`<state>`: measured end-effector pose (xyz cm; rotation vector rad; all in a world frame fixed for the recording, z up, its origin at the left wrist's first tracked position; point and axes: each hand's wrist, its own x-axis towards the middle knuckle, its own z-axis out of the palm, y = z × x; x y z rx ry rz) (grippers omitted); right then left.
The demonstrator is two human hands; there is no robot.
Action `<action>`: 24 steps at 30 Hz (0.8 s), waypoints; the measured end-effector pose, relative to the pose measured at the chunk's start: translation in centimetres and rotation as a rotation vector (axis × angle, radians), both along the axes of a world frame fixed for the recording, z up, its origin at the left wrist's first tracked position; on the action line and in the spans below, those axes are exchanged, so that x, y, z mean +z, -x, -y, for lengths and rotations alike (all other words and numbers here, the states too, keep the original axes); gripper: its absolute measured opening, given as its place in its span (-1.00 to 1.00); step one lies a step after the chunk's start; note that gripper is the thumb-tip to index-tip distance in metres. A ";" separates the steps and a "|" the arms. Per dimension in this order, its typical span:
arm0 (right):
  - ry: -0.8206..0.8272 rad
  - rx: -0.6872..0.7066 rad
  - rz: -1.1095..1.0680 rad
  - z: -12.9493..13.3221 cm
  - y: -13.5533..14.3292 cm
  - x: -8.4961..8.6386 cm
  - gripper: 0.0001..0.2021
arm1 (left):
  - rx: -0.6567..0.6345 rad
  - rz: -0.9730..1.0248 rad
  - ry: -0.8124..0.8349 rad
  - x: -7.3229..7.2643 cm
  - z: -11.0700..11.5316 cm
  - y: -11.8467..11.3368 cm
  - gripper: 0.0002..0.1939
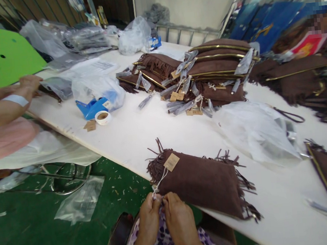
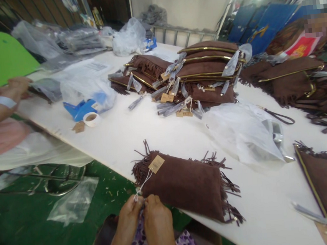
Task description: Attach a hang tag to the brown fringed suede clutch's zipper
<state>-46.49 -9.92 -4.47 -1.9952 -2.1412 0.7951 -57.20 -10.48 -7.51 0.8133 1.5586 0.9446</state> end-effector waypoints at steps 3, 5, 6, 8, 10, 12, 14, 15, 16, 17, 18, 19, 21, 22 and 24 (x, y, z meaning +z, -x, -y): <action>0.024 0.005 0.037 -0.3 0.1 0.1 -0.80 | -0.041 0.008 0.004 0.3 0.2 0.2 -0.69; 0.026 0.011 0.046 -0.4 0.2 0.2 -0.80 | -0.075 0.011 0.012 0.6 0.3 0.4 -0.70; 0.023 0.012 0.052 -0.4 0.2 0.2 -0.81 | -0.091 0.016 0.014 0.7 0.3 0.5 -0.72; 0.024 0.015 0.071 -0.5 0.2 0.2 -0.82 | -0.113 0.033 0.021 0.9 0.2 0.5 -0.75; 0.026 0.019 0.093 -0.5 0.3 0.1 -0.82 | -0.106 0.037 0.029 0.7 0.1 0.4 -0.75; 0.029 0.024 0.114 -0.5 0.4 -0.1 -0.82 | -0.083 0.009 0.033 0.3 -0.1 0.3 -0.71; 0.034 0.024 0.137 -0.5 0.5 -0.3 -0.81 | -0.062 -0.031 0.029 -0.4 -0.2 0.1 -0.66; 0.039 0.022 0.149 -0.5 0.6 -0.4 -0.80 | -0.058 -0.053 0.030 -0.8 -0.2 0.1 -0.65; 0.042 0.019 0.160 -0.5 0.7 -0.5 -0.79 | -0.057 -0.075 0.033 -1.2 -0.2 0.1 -0.65; 0.041 0.017 0.170 -0.4 0.7 -0.5 -0.78 | -0.057 -0.097 0.037 -1.6 -0.2 0.0 -0.65; 0.033 0.017 0.179 -0.4 0.8 -0.6 -0.77 | -0.058 -0.118 0.041 -1.9 -0.2 0.0 -0.65; 0.019 0.021 0.185 -0.3 0.8 -0.7 -0.76 | -0.060 -0.135 0.044 -2.2 -0.1 0.0 -0.65; -0.013 0.028 0.182 0.0 0.8 -0.8 -0.76 | -0.058 -0.147 0.041 -2.5 0.0 -0.1 -0.64; -0.025 0.026 0.175 0.1 0.8 -0.9 -0.76 | -0.053 -0.139 0.039 -2.6 0.1 -0.1 -0.64; -0.042 0.002 0.141 0.4 0.8 -1.1 -0.76 | -0.043 -0.113 0.040 -2.7 0.2 -0.1 -0.64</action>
